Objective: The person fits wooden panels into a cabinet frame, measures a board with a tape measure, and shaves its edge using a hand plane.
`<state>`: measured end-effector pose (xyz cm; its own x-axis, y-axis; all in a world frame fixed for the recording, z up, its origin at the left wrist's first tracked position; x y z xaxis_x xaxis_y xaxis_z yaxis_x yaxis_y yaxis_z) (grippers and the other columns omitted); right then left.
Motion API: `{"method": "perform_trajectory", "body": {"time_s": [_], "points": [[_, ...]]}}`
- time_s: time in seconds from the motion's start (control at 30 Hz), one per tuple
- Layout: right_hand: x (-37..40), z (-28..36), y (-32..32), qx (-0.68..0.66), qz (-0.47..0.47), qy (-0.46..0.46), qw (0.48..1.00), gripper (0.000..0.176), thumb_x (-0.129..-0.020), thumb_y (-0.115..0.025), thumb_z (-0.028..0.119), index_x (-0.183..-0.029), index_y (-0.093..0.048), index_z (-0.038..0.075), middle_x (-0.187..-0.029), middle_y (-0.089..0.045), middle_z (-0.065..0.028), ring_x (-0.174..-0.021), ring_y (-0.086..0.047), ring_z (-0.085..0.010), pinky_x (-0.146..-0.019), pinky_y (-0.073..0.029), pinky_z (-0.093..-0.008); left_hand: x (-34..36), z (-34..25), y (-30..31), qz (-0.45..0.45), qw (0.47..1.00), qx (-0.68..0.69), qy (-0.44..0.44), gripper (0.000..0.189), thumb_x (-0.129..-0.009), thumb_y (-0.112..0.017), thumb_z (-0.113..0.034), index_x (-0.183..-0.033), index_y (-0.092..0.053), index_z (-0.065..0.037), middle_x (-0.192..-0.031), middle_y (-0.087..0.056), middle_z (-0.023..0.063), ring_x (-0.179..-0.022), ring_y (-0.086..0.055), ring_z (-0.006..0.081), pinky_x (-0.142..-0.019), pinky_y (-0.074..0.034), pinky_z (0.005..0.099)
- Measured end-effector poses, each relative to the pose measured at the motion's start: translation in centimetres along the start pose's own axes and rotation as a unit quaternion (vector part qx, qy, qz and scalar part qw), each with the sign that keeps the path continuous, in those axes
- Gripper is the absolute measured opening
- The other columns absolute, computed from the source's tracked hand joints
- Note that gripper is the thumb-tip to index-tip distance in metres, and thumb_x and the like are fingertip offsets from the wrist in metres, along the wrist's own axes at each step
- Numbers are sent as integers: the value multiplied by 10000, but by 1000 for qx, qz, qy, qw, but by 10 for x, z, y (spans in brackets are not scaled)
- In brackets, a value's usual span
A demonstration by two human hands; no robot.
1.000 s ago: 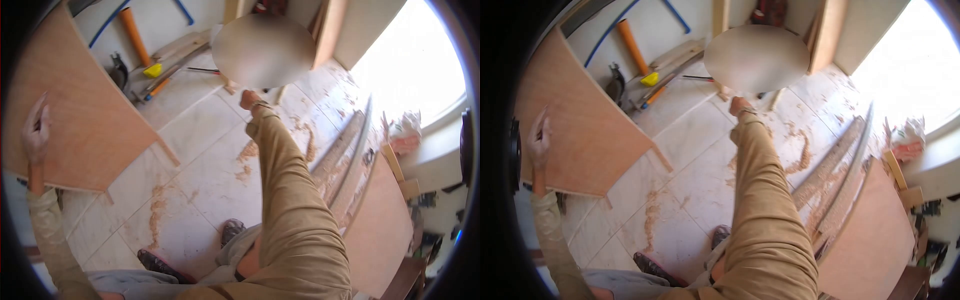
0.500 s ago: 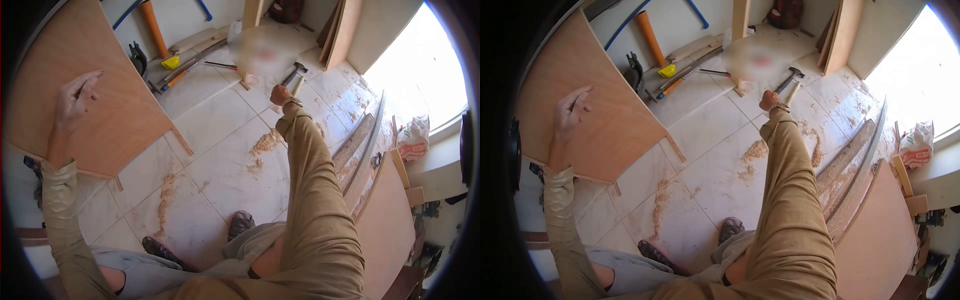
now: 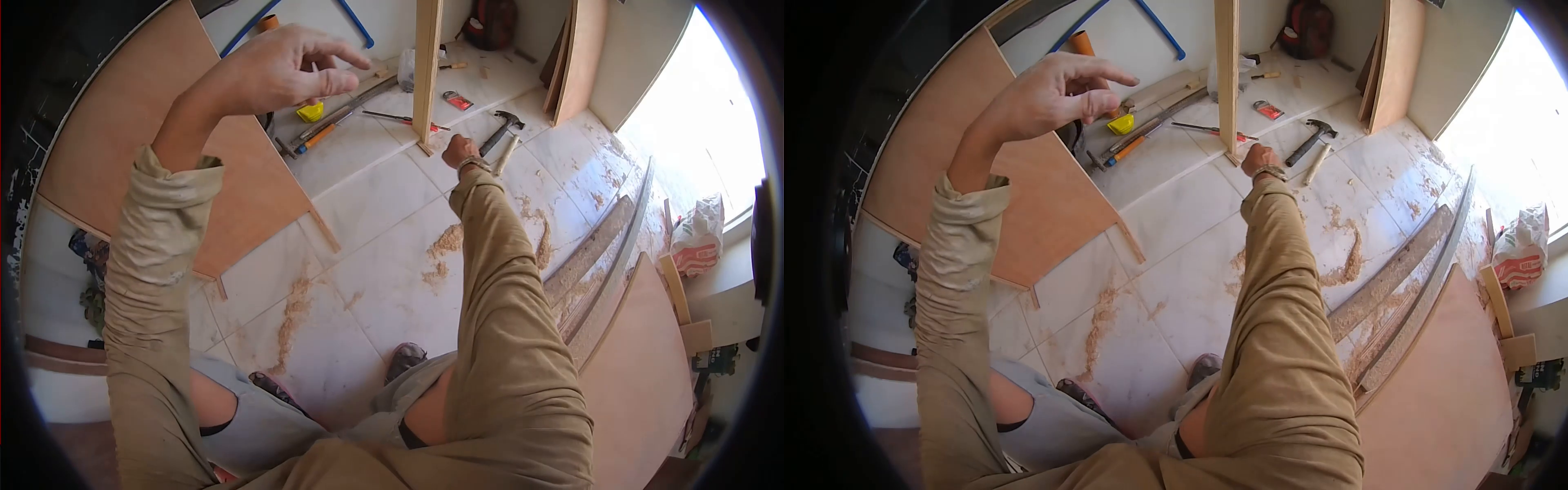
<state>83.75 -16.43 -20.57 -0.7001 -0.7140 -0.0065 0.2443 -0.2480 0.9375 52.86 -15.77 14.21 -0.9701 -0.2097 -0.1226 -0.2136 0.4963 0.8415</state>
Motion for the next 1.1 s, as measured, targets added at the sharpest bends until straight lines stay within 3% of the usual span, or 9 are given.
{"method": "perform_trajectory", "body": {"time_s": [0.1,0.27,0.33,0.5,0.6,0.73,0.87,1.0,1.1], "points": [[4,60,-72,-90,112,34,989,300,-851,-529,115,-1086,-685,12,-1135,-667,-262,-1101,-645,-398,-940,-528,-471,-54,-35,-9,20,987,-154,-33,368,-939,-676,-291,-1209,-668,-40,-783,-616,16,-679,-550,87,-641,-477,253],[44,141,-80,-2,186,145,972,377,-839,-537,101,-1183,-639,-12,-1244,-622,-258,-1156,-616,-409,-947,-521,-483,-104,-12,-9,-36,994,-103,-18,320,-927,-679,-268,-1131,-698,-23,-798,-665,33,-648,-578,92,-607,-488,254],[40,145,-98,-3,200,172,965,369,-825,-534,93,-1162,-644,-10,-1235,-622,-263,-1146,-618,-417,-942,-522,-482,-101,35,-13,-91,994,-59,-17,285,-921,-685,-249,-1067,-713,-5,-794,-676,38,-631,-587,91,-585,-493,247],[26,73,-122,71,225,160,959,336,-793,-577,110,-1084,-660,-34,-1145,-650,-292,-1094,-641,-416,-907,-540,-468,-68,242,-113,-28,971,88,219,168,-814,-641,-62,-946,-720,6,-716,-685,64,-568,-610,115,-547,-504,262],[-3,-17,-143,128,183,152,963,327,-795,-592,138,-1073,-655,-22,-1124,-658,-290,-1083,-633,-450,-905,-538,-477,-8,306,-213,220,916,-50,332,363,-774,-658,-133,-1130,-712,-87,-868,-728,117,-730,-679,162,-629,-538,332],[19,-95,-54,83,117,70,987,208,-801,-602,156,-929,-691,19,-966,-689,-245,-957,-670,-418,-832,-550,-484,-22,380,-302,293,888,-73,348,346,-798,-683,-207,-1128,-702,-104,-896,-720,99,-763,-676,172,-670,-543,340],[40,-142,39,151,59,84,983,135,-802,-622,131,-818,-716,36,-861,-708,-201,-867,-688,-373,-850,-537,-456,-108,346,-322,65,903,273,326,267,-834,-651,-254,-1016,-744,-81,-951,-743,111,-932,-708,254,-822,-551,403],[112,-126,215,86,-53,12,995,133,-821,-636,126,-882,-726,50,-857,-712,-198,-844,-700,-357,-799,-545,-414,-151,322,-382,60,955,182,225,259,-829,-667,-265,-978,-751,-70,-967,-736,166,-953,-704,294,-848,-545,396],[187,-208,352,33,-137,-149,979,230,-902,-607,201,-1000,-721,27,-838,-734,-125,-683,-684,-183,-650,-536,-331,-160,302,-405,39,986,101,126,264,-830,-662,-278,-956,-752,-63,-948,-728,188,-925,-698,329,-833,-544,409]]}}
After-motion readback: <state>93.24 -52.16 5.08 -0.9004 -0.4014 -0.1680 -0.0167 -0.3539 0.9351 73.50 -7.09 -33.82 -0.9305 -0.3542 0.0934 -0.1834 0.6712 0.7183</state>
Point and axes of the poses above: each hand's wrist, its own x-axis away from the middle knuckle, its own y-axis out of the back of the hand, z = x × y, the point moved 10 cm from there along -x, towards the middle knuckle
